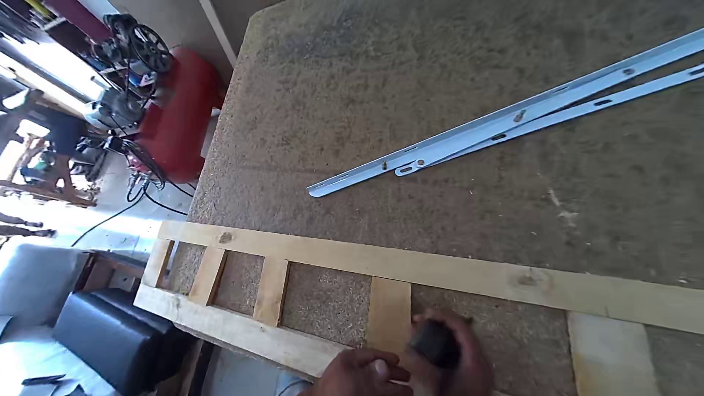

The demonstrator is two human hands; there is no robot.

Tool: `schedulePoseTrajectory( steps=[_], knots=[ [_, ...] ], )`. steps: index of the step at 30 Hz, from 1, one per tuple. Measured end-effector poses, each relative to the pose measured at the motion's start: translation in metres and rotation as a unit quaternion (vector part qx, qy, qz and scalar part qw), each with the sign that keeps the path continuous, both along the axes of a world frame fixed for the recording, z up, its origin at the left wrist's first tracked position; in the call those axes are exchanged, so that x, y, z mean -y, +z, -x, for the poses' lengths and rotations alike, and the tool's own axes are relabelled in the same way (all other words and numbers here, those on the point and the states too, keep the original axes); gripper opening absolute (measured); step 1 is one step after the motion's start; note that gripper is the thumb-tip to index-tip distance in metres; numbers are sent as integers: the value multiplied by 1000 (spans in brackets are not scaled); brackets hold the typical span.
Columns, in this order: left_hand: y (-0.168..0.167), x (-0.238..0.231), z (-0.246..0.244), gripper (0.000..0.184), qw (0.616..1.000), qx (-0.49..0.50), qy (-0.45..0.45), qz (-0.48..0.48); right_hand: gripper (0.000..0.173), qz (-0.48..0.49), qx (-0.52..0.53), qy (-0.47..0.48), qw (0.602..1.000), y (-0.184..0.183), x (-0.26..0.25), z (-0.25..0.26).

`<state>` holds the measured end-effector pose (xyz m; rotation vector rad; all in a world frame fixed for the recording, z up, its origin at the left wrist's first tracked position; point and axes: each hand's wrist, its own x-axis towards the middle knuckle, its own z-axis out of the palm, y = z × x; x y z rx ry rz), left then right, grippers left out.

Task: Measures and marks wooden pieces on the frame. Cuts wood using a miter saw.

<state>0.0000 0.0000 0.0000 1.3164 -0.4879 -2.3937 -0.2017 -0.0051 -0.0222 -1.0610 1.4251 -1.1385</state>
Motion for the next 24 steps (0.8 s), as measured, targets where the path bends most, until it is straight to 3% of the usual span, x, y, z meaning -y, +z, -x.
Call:
schedulePoseTrajectory(
  steps=[4, 8, 12, 16, 21, 24],
  knots=[
    [-1, 0, -45, 28, 996, -11, 65, -61, 70, 65, 10, -73, 995, -7, -38, -83],
    [-12, 4, -109, 16, 997, 37, 44, -47, 59, 60, -15, -14, 998, 0, -67, -127],
    [-14, 21, -181, 21, 989, 86, -110, 57, 46, -122, -87, 52, 987, 26, -86, -203],
    [-19, 45, -233, 32, 950, 72, -277, 122, 52, -227, -75, -5, 971, 30, -87, -272],
    [-22, 66, -241, 35, 889, 36, -442, 115, 58, -279, -52, -49, 958, 31, -101, -297],
    [-22, 73, -228, 31, 825, 29, -539, 166, 55, -284, -27, -85, 955, 28, -115, -303]
  ],
)
